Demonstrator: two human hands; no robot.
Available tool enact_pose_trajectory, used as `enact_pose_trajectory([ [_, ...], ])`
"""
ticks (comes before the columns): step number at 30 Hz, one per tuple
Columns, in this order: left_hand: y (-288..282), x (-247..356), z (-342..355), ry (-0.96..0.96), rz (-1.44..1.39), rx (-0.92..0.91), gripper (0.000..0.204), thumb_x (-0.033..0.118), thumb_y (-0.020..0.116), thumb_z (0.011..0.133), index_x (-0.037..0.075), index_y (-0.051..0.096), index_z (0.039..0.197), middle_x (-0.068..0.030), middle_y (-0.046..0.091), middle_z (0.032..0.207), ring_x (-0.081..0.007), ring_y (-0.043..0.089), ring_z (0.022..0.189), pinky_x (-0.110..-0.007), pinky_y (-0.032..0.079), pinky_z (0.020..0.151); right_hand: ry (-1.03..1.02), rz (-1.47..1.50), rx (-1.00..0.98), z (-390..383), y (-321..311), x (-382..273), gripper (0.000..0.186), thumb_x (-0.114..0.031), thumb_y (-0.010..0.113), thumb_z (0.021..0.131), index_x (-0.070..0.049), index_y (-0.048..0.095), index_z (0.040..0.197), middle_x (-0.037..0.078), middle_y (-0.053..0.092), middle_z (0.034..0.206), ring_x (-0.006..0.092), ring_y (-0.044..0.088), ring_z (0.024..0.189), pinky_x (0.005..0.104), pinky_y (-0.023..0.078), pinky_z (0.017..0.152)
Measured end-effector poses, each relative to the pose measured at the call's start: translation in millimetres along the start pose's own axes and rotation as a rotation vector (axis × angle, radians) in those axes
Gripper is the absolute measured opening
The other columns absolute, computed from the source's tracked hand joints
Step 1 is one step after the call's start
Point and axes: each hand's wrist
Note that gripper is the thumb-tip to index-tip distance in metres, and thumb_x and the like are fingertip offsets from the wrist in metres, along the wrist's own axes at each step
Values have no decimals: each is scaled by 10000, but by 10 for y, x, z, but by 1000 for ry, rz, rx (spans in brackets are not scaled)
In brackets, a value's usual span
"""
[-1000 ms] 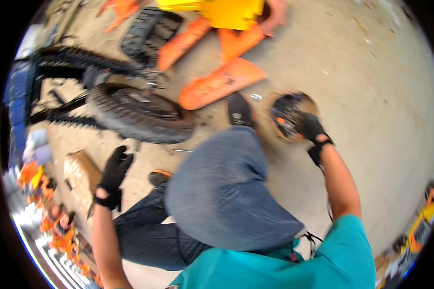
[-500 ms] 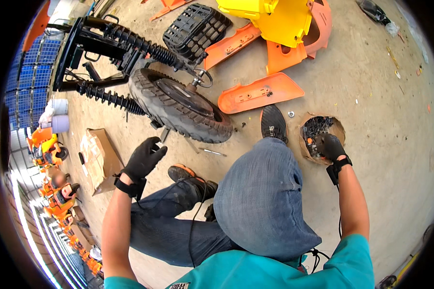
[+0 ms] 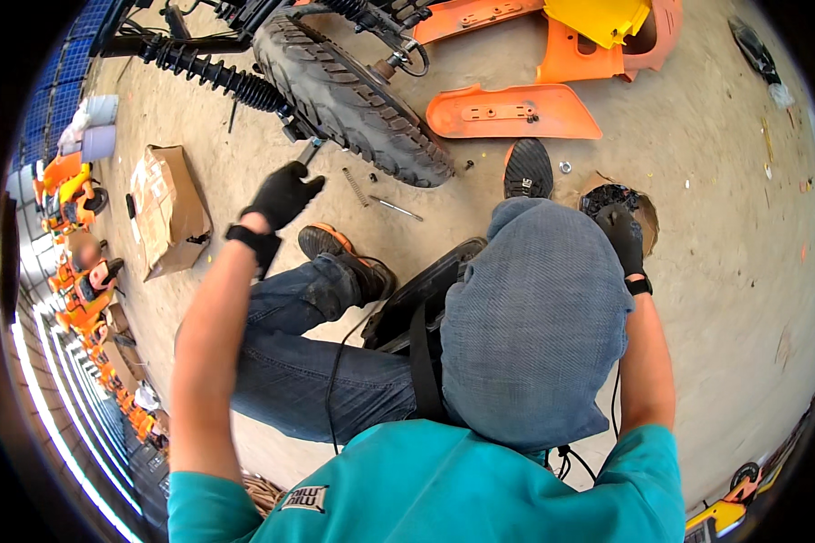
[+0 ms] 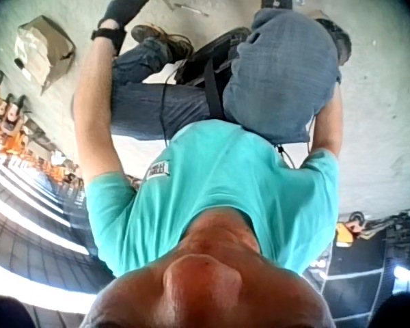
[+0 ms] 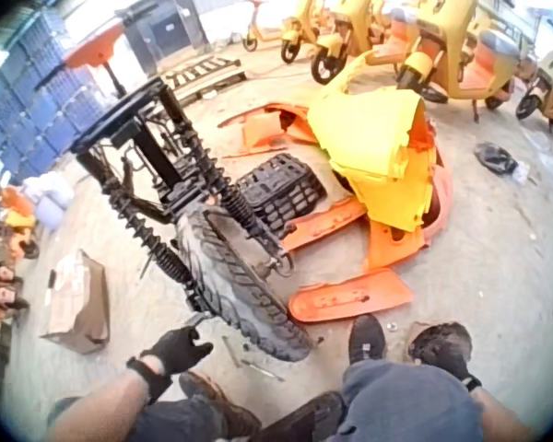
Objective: The person installs a motor cable onto a scooter wheel, tightens a nut on the axle, and adjusts the wiring harness.
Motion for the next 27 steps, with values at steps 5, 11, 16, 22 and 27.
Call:
enact_pose_trajectory([
  [5,1562,-239,350,-460,-445,-348,454,446,646,908,11,620,780,-88,623,647,-213,600,478,-348,490,450,-32,49,-82,40,112,-454,167,-163,627,884,-5,585,921,183,630,844,333,619,788,411,471,691],
  [11,2701,219,404,-795,-653,-331,604,554,617,849,-40,711,795,-165,695,664,-289,712,662,-396,554,698,12,72,-183,172,3,-839,172,-168,629,890,-6,593,934,179,628,840,330,618,776,402,477,699],
  [16,3250,-248,382,-542,-595,-80,378,391,666,833,75,703,1038,-107,734,881,-289,701,839,-399,549,741,-149,12,-207,425,87,-1081,185,-161,619,886,-4,623,985,203,657,918,382,631,860,422,490,737],
  [22,2966,-90,130,258,-23,-126,232,259,536,914,121,660,1054,-100,702,1023,-197,680,883,-362,548,710,-293,14,-202,812,-36,-1419,223,-208,603,900,-7,633,992,220,649,937,408,618,889,443,498,764],
  [27,1707,322,-381,102,-46,-351,145,148,550,897,69,648,969,-164,703,966,-280,709,756,-375,571,657,-435,100,-261,1030,-203,-1863,228,-207,617,899,-9,647,1007,214,665,941,377,638,898,412,509,774],
])
Point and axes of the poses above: each hand's wrist, its own z-axis towards the middle knuckle, its own y-axis out of the palm, x = y × z
